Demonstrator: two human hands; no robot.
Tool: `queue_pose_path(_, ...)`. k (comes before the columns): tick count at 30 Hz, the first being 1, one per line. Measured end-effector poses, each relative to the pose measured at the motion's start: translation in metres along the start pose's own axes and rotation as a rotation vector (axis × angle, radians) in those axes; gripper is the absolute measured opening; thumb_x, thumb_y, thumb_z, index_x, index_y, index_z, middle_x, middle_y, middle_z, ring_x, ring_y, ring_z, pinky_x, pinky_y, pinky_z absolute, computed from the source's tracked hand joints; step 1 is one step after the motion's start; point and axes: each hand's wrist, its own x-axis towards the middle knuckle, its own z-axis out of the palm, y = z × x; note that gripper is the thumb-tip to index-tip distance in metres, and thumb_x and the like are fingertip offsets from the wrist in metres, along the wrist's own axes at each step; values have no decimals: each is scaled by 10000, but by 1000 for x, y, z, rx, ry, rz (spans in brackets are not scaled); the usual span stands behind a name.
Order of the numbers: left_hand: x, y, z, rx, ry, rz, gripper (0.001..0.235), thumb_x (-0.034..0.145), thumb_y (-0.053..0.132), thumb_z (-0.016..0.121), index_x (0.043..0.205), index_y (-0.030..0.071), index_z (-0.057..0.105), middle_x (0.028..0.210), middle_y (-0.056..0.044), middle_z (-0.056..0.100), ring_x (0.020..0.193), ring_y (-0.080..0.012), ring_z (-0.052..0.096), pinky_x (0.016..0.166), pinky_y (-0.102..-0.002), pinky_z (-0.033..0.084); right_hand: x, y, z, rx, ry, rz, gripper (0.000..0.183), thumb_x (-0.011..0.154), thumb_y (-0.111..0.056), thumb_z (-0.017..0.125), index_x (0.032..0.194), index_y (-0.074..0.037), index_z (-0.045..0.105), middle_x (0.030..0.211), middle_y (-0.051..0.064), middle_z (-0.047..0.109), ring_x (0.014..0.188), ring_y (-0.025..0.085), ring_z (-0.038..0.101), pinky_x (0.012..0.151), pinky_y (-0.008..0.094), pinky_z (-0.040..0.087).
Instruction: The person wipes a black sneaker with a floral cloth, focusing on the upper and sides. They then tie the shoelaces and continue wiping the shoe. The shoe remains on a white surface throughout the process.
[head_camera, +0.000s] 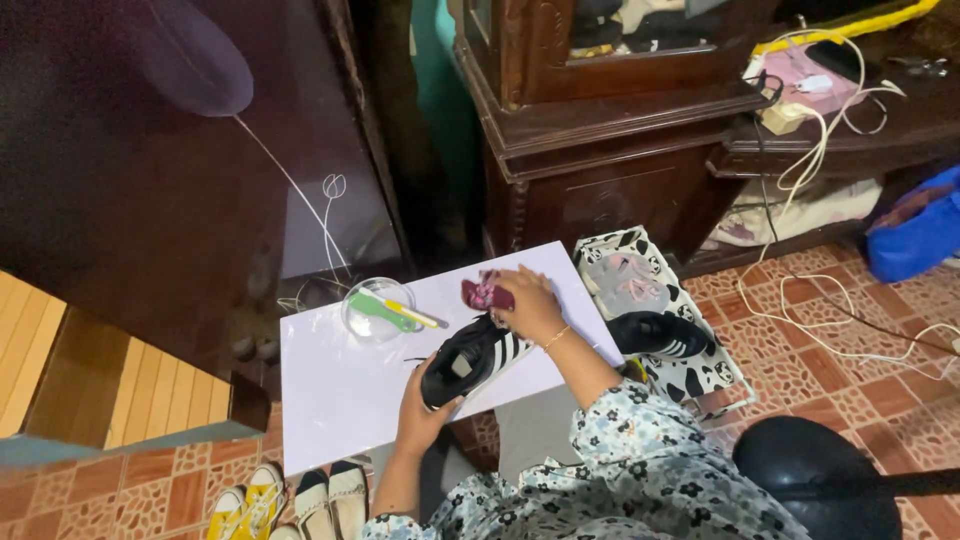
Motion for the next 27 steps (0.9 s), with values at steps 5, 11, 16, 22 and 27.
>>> queue_pose_path(5, 4, -12, -1, 2, 2, 25, 808, 764, 315, 833, 1468, 122, 487, 1435, -107, 573, 1368, -289, 519, 1136, -430, 405, 2, 30, 48, 88, 50, -51, 502, 904, -337, 665, 1382, -197, 605, 1478, 31, 562, 1445, 267, 399, 1224, 589, 58)
queue_pose_path(11, 7, -7, 0, -21, -3, 2, 825, 752, 342, 844, 1467, 132, 489, 1432, -110, 575, 1360, -294, 528, 1127, -437, 420, -2, 25, 39, 109, 61, -36, 509, 889, -350, 689, 1367, -193, 610, 1429, 43, 597, 1394, 257, 450, 1238, 543, 76)
queue_pose_path(16, 3, 1, -2, -22, -12, -44, 821, 754, 316, 841, 1471, 135, 485, 1452, -101, 560, 1378, -294, 514, 1128, -442, 420, -1, 13, 4, 269, -23, 118, 507, 905, -348, 665, 1385, -195, 612, 1437, 68, 594, 1402, 247, 459, 1268, 465, 36)
queue_pose_path(22, 5, 6, -3, -19, -41, -103, 833, 755, 330, 848, 1477, 151, 474, 1434, -86, 563, 1372, -289, 518, 1115, -430, 440, 15, 1, -53, 257, -22, 323, 538, 889, -418, 635, 1352, -144, 643, 1310, 106, 685, 1164, 339, 651, 980, 419, 495)
queue_pose_path(27, 7, 10, -1, -60, -36, -73, 822, 765, 342, 834, 1475, 131, 478, 1454, -98, 562, 1373, -296, 523, 1116, -435, 438, 27, 5, 1, -170, -194, 138, 651, 941, -566, 579, 1449, -180, 449, 1355, 162, 566, 1258, 399, 527, 1096, 610, 299)
